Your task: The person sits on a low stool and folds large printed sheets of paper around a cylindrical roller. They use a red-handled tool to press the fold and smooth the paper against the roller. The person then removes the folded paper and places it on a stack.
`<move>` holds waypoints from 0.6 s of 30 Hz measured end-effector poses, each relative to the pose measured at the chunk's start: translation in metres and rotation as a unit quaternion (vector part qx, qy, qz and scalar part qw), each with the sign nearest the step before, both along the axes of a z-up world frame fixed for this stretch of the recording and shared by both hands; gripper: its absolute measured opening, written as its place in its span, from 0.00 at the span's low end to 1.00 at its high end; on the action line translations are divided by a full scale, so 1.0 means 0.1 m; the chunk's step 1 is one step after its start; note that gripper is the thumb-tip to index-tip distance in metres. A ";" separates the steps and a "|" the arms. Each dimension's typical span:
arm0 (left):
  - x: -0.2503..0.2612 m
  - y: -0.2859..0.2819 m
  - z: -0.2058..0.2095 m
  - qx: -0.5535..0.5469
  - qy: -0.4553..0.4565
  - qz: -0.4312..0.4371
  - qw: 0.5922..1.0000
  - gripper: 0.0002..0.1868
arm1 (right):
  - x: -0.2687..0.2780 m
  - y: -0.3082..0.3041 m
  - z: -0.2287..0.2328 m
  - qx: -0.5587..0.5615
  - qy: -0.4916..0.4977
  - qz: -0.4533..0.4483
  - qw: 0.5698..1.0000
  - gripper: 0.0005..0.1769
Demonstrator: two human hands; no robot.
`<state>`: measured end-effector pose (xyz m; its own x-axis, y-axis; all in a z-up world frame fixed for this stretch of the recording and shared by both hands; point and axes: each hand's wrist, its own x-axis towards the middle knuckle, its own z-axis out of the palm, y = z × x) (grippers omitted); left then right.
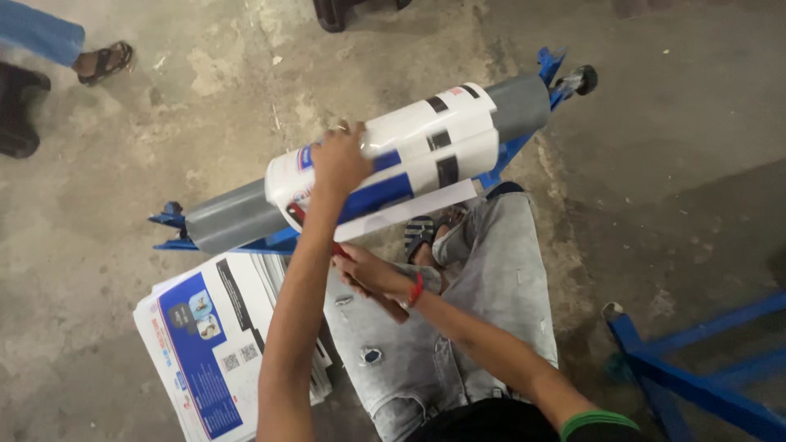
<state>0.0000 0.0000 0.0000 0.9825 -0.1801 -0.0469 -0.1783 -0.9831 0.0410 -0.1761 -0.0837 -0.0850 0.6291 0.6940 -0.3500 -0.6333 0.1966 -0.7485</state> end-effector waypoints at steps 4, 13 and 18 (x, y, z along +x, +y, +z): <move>0.12 0.31 0.03 -0.163 -0.099 0.071 0.979 0.20 | 0.02 -0.57 -0.22 -0.051 -0.074 -0.170 0.981 0.08; -0.05 0.28 -0.22 -0.127 -0.172 0.000 0.977 0.23 | 1.07 -1.71 0.01 0.013 -0.003 -0.497 0.868 0.14; -0.33 0.11 -0.03 -0.090 -0.165 -0.008 0.982 0.37 | 0.87 -0.82 -0.23 -0.091 -0.071 -0.431 0.895 0.20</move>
<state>-0.0333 0.0113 -0.0028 0.9361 -0.1717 0.3071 -0.2260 -0.9623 0.1510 -0.0893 -0.1653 -0.1084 0.9505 -0.1302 -0.2820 -0.2011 0.4337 -0.8783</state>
